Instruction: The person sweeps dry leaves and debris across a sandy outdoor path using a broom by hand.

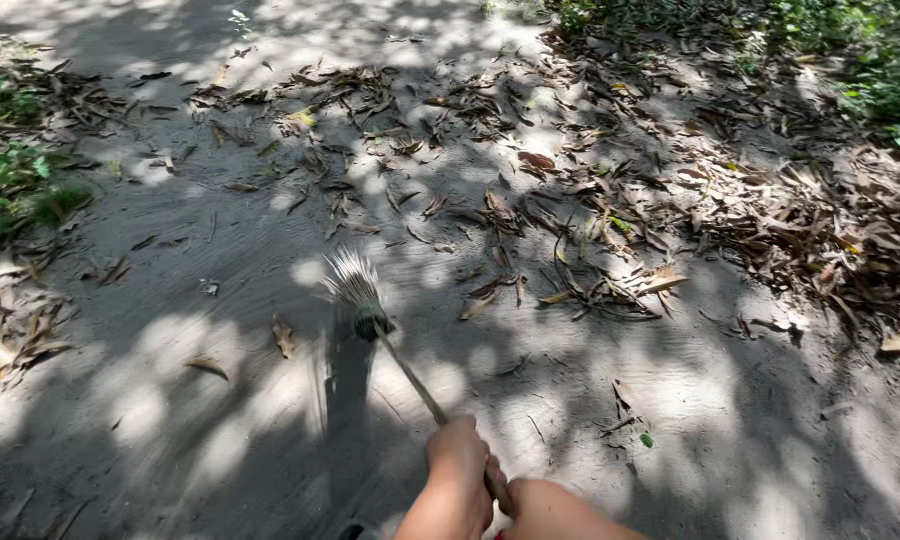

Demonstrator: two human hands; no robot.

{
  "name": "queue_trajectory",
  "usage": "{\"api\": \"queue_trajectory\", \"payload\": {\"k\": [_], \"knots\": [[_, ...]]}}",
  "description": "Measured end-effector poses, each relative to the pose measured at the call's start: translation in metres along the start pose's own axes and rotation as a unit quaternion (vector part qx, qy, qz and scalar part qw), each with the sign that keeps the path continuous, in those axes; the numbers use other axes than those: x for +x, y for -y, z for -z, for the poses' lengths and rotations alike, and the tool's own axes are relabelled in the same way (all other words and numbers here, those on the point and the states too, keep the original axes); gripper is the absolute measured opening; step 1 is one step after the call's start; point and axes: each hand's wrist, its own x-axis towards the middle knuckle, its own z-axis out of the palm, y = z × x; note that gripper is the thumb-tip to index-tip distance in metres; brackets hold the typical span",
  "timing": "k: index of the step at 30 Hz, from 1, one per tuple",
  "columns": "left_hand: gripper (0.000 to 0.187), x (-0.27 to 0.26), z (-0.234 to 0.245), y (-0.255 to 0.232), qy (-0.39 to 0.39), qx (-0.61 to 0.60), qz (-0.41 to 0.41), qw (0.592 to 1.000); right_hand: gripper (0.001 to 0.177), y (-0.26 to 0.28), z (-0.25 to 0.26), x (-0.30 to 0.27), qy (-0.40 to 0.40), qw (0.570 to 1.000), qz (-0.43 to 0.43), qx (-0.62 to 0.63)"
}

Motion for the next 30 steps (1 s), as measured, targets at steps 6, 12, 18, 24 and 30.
{"api": "queue_trajectory", "payload": {"k": [6, 12, 18, 24, 30], "knots": [[0.031, 0.027, 0.119, 0.041, -0.054, -0.132, -0.037, 0.989, 0.037, -0.003, -0.094, 0.005, 0.137, 0.985, 0.067, -0.083], [0.036, -0.028, 0.198, 0.007, -0.235, -0.185, -0.053, 0.953, 0.033, 0.031, -0.150, 0.007, 0.230, 0.954, 0.154, -0.114], [0.024, -0.075, 0.199, 0.013, -0.237, -0.302, -0.134, 0.914, 0.029, 0.037, -0.156, -0.002, 0.272, 0.937, 0.188, -0.116], [0.028, -0.065, 0.116, 0.033, -0.160, -0.219, -0.128, 0.954, 0.029, -0.006, -0.085, -0.022, 0.190, 0.961, 0.163, -0.117], [0.025, -0.030, 0.021, 0.097, -0.114, -0.084, -0.058, 0.988, 0.033, -0.091, -0.028, -0.049, 0.147, 0.989, 0.018, -0.030]]}}
